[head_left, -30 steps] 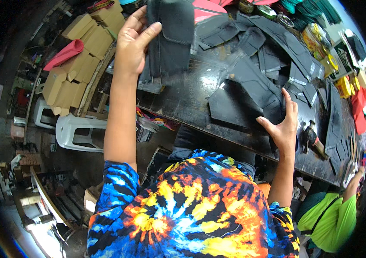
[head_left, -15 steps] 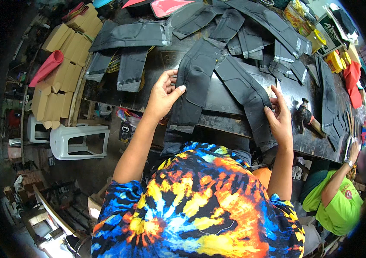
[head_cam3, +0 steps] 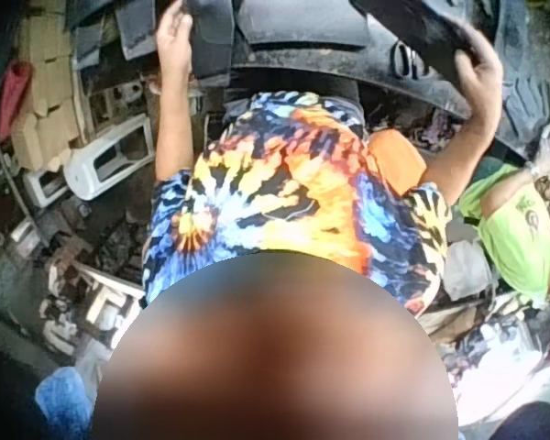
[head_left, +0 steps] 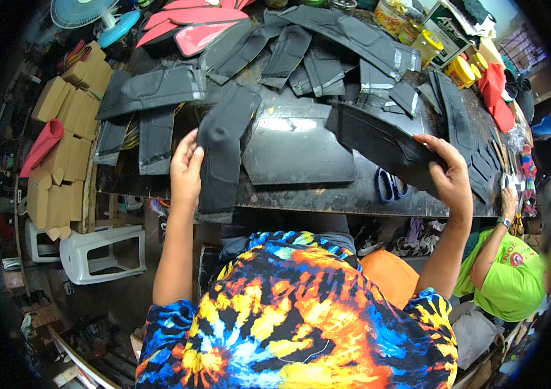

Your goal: The person repeatedly picks up black shoe parts from a cluttered table, turns them over, and places them back down. They handle multiple similar parts one at a time, occasionally shifting piles to access more items.

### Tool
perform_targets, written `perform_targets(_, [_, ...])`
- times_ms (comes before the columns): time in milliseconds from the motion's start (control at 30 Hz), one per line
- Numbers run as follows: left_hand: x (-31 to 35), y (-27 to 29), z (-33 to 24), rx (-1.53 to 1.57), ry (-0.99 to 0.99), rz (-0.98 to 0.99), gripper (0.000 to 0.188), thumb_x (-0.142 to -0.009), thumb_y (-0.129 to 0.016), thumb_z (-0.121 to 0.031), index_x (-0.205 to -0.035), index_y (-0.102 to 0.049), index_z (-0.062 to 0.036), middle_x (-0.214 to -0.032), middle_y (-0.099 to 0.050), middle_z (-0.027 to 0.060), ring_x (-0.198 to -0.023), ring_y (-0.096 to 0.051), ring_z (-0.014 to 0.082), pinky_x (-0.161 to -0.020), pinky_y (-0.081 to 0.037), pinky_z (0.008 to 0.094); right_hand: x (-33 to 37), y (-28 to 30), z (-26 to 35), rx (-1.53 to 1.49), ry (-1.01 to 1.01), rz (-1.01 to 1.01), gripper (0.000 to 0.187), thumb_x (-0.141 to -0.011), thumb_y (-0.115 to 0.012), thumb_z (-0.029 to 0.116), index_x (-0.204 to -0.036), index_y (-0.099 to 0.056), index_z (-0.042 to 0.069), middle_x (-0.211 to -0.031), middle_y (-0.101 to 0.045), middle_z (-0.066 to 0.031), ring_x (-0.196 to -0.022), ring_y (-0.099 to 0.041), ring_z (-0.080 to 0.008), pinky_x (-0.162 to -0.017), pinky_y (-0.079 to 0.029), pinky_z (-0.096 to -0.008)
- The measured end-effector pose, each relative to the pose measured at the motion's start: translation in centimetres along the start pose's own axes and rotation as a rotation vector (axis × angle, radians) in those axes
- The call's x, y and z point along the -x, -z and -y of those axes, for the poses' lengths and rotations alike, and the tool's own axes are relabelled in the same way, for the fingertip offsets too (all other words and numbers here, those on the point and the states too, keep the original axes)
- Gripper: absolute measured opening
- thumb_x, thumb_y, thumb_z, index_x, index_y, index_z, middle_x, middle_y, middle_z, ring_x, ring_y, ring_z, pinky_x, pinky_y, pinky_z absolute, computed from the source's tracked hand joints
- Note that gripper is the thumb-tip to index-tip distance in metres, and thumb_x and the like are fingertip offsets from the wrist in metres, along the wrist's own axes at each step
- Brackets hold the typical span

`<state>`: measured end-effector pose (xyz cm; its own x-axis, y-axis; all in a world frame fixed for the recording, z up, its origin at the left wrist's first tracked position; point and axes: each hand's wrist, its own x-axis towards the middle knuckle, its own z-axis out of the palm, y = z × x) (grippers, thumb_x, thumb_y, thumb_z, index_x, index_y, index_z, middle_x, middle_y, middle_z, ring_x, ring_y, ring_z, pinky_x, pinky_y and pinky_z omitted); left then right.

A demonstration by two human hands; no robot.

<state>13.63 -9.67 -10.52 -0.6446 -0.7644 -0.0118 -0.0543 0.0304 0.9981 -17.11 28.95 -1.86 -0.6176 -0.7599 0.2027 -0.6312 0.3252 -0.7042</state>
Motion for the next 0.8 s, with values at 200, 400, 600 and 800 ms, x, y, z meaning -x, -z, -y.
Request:
perform_targets(200, [0.5,-0.2,0.8,-0.594,-0.331,-0.118,0.053,-0.093,-0.055,0.005,-0.146,-0.052,-0.0012,-0.132,-0.059,0.0191,-0.120,-0.061,0.0335,-0.104,-0.048,0.0404,-3.9,3.5,-2.3,-0.098,-0.040,0.169,0.043,-0.075,-0.046,0.004,-0.109,-0.072,-0.003,-0.104,-0.073,-0.0151,-0.105,-0.067,-0.0250,-0.103,-0.047,-0.0355])
perform_targets(400, [2.1,-0.4,-0.9,-0.788,-0.435,-0.121,0.050,-0.097,-0.060,-0.004,-0.147,-0.052,-0.0027,-0.144,-0.054,0.0167,-0.131,-0.056,0.0324,-0.112,-0.042,0.0419,-9.6,0.4,-6.3,0.133,-0.104,0.352,0.026,-0.083,-0.062,0.010,-0.103,-0.077,0.001,-0.105,-0.075,-0.0160,-0.101,-0.070,-0.0225,-0.094,-0.052,-0.0357])
perform_targets(600, [1.7,1.7,-0.9,-0.536,-0.290,-0.052,0.040,-0.100,-0.058,-0.003,-0.140,-0.057,0.0013,-0.127,-0.067,0.0187,-0.117,-0.066,0.0312,-0.105,-0.050,0.0397,-17.2,-1.8,-5.0,0.122,0.064,-0.095,0.052,-0.083,-0.083,0.025,-0.129,-0.066,0.008,-0.111,-0.073,-0.0162,-0.108,-0.069,-0.0287,-0.098,-0.052,-0.0391])
perform_targets(800, [0.3,1.5,0.3,-0.478,-0.360,0.025,0.043,-0.106,-0.053,-0.015,-0.146,-0.051,0.0016,-0.136,-0.063,0.0213,-0.127,-0.061,0.0300,-0.110,-0.045,0.0392,-26.2,-8.7,-2.3,0.454,0.208,-0.142,0.113,-0.069,-0.090,0.044,-0.161,-0.031,0.017,-0.132,-0.063,-0.0244,-0.124,-0.061,-0.0415,-0.105,-0.049,-0.0484])
